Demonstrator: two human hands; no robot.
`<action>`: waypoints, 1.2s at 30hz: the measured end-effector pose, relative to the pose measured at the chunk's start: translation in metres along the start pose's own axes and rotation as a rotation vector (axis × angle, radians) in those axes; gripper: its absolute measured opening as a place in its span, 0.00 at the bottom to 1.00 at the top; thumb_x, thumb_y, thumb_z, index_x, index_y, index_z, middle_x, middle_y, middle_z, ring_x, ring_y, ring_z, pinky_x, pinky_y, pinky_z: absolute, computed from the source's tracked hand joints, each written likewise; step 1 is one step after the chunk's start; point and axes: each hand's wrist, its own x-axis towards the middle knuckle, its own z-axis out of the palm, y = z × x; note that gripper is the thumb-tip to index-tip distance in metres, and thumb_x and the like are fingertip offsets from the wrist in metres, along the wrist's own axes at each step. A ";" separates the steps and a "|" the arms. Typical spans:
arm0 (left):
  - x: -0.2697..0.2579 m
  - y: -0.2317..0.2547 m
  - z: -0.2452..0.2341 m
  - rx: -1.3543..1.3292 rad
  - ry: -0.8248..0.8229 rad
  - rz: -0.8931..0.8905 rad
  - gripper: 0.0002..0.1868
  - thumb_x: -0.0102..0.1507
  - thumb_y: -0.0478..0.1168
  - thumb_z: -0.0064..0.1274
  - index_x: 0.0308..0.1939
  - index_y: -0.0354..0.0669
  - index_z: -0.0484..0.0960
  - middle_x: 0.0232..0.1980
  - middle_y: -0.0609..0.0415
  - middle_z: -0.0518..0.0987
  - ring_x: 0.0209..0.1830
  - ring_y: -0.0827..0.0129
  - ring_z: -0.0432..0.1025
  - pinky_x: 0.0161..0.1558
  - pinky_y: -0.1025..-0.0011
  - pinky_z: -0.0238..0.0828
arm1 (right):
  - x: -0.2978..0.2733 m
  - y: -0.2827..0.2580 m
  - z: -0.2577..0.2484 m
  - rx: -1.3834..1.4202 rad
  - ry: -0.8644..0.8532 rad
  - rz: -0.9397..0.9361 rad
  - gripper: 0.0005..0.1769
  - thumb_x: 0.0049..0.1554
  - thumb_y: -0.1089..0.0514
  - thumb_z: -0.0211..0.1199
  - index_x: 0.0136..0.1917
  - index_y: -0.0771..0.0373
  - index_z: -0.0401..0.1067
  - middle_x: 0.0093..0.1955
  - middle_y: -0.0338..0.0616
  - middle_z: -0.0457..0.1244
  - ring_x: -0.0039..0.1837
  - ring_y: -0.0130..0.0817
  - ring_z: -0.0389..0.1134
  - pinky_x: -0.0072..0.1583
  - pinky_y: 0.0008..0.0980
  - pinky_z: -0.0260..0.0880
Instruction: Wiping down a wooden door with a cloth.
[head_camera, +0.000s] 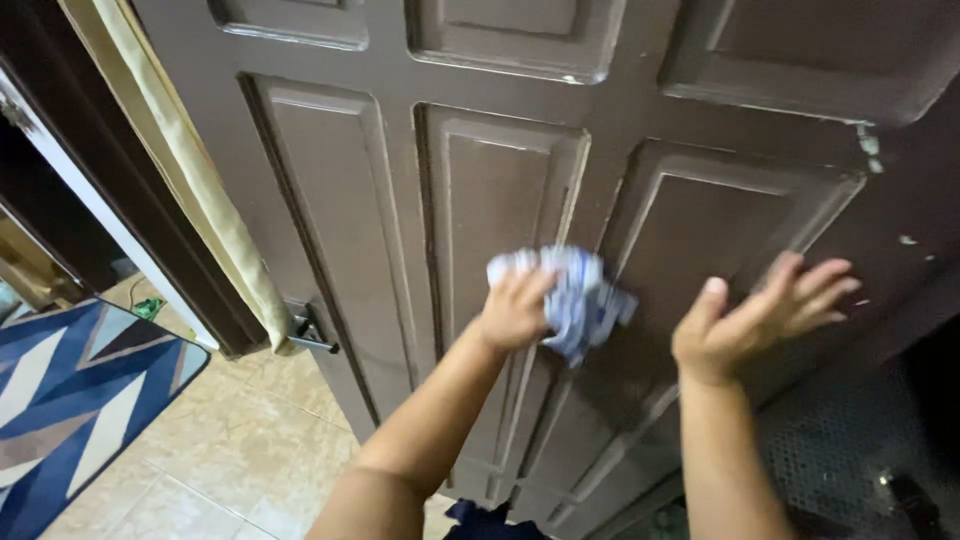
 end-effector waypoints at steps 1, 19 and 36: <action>0.041 -0.016 -0.016 0.080 0.143 -0.144 0.11 0.62 0.44 0.58 0.49 0.56 0.83 0.67 0.48 0.73 0.66 0.53 0.68 0.62 0.52 0.63 | -0.003 -0.018 0.012 0.074 0.063 0.026 0.33 0.70 0.48 0.45 0.84 0.63 0.52 0.86 0.66 0.40 0.87 0.64 0.30 0.79 0.62 0.17; -0.177 -0.031 0.021 0.223 0.102 -0.104 0.24 0.71 0.60 0.48 0.67 0.58 0.72 0.76 0.53 0.69 0.77 0.55 0.61 0.74 0.53 0.50 | 0.014 -0.103 0.078 0.013 -0.036 -0.208 0.32 0.72 0.48 0.45 0.82 0.67 0.54 0.83 0.62 0.50 0.86 0.61 0.40 0.80 0.67 0.23; -0.087 -0.034 -0.001 0.223 0.462 -0.205 0.15 0.71 0.53 0.49 0.58 0.56 0.77 0.69 0.50 0.74 0.71 0.55 0.65 0.71 0.53 0.56 | 0.014 -0.106 0.075 0.016 -0.044 -0.202 0.31 0.71 0.48 0.47 0.80 0.68 0.58 0.82 0.64 0.52 0.85 0.65 0.42 0.79 0.69 0.25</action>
